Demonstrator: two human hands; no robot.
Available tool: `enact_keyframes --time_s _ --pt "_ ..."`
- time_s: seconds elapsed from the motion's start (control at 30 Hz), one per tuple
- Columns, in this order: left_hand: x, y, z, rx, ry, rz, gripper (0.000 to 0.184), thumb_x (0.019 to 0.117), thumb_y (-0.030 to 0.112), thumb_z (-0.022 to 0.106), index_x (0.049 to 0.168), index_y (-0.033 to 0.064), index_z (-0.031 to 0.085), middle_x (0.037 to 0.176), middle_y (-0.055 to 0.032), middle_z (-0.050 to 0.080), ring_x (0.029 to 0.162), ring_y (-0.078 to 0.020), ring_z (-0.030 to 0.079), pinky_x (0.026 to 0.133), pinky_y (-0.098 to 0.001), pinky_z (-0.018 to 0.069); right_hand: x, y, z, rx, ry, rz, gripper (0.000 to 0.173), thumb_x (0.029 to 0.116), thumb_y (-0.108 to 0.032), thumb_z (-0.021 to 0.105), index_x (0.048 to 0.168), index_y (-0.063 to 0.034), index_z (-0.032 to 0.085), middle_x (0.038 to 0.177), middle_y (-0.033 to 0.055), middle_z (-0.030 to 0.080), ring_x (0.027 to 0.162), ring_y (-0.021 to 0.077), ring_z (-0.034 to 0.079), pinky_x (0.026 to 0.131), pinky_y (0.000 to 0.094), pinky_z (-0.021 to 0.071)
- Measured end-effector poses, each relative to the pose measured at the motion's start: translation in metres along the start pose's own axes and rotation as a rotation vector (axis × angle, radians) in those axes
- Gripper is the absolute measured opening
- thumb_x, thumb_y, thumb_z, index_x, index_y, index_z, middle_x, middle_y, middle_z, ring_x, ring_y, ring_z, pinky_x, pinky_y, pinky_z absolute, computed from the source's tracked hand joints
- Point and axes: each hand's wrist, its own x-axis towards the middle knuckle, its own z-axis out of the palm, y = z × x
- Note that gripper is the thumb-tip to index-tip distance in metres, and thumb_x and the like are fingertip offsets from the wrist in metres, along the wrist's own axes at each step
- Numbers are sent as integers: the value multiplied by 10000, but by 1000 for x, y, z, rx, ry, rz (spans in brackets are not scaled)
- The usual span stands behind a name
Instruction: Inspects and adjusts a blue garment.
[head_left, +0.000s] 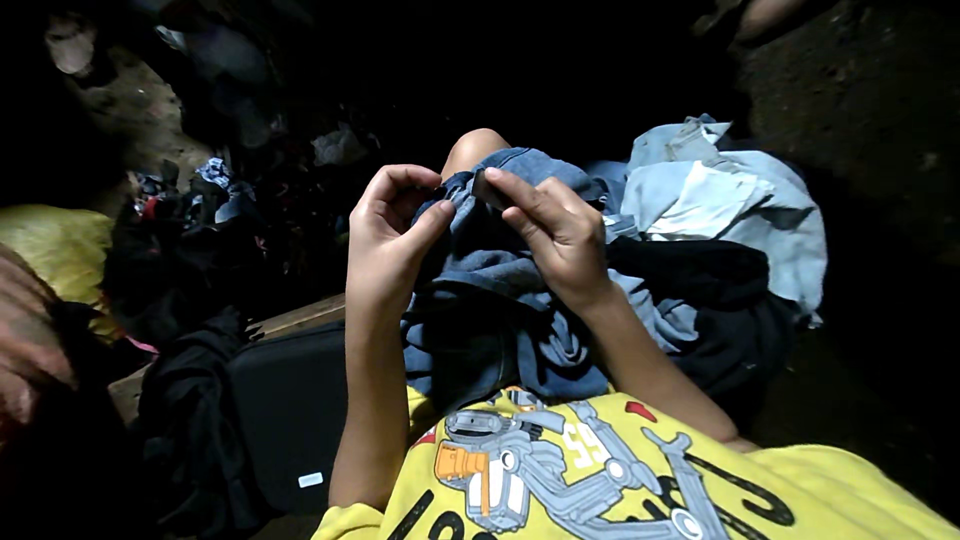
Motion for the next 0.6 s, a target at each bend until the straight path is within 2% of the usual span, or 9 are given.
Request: enact_keyframes --time_s 0.1,0.17,0.23,0.27,0.3,0.33,0.4,0.5,0.6 --pt "1 0 1 18 9 -12 251 892 -68 608 1081 92 566 944 83 668 828 24 656 755 -154 566 -2 -1 1 18 2 24 331 1046 -261 575 1337 -162 700 787 67 545 649 139 517 564 266 424" --pt "3 0 2 31 9 -48 228 924 5 598 1139 75 572 944 90 650 801 36 641 739 -142 560 -1 -2 1 107 -19 30 337 1052 -263 559 1328 -131 701 793 61 559 657 116 514 585 249 428" --pt "3 -3 0 49 -36 -102 240 957 100 592 1193 54 594 923 98 645 782 46 625 738 -136 545 -3 -5 1 267 -65 59 346 1044 -231 565 1317 -60 690 866 67 625 725 71 540 672 202 455" --pt "4 -5 -1 59 -69 -116 210 971 128 593 1166 54 622 909 101 649 789 47 623 745 -138 539 -3 -5 0 352 -86 74 350 1041 -217 572 1314 -27 681 950 84 681 793 51 580 747 182 488" --pt "5 -7 -2 66 -88 -128 130 977 130 597 1078 74 657 861 110 661 770 51 628 728 -135 539 -3 -6 0 414 -101 83 356 1044 -215 571 1313 -7 674 1016 93 705 852 38 610 810 175 507" --pt "4 -8 -3 69 -96 -137 74 971 122 606 982 102 676 803 122 664 734 58 626 695 -130 534 -3 -6 1 453 -105 82 357 1044 -213 572 1308 5 672 1045 95 711 874 30 612 831 170 503" --pt "5 -10 -5 73 -117 -148 90 962 121 619 889 134 672 746 129 647 686 63 608 650 -124 517 -4 -5 2 495 -97 59 349 1039 -195 574 1294 21 676 1049 83 702 881 16 597 828 157 488" --pt "5 -12 -7 50 -110 -151 67 927 96 641 881 137 667 742 125 645 680 57 609 645 -127 521 -6 -7 1 570 -151 76 347 1056 -183 544 1309 26 657 1264 65 693 1123 2 625 995 178 490" --pt "2 -9 -5 29 -68 -163 97 914 32 644 980 104 644 831 89 667 752 22 645 706 -160 563 -5 -12 -5 568 -227 189 346 1061 -186 520 1330 -15 651 1293 19 675 1149 -34 602 1008 161 477"
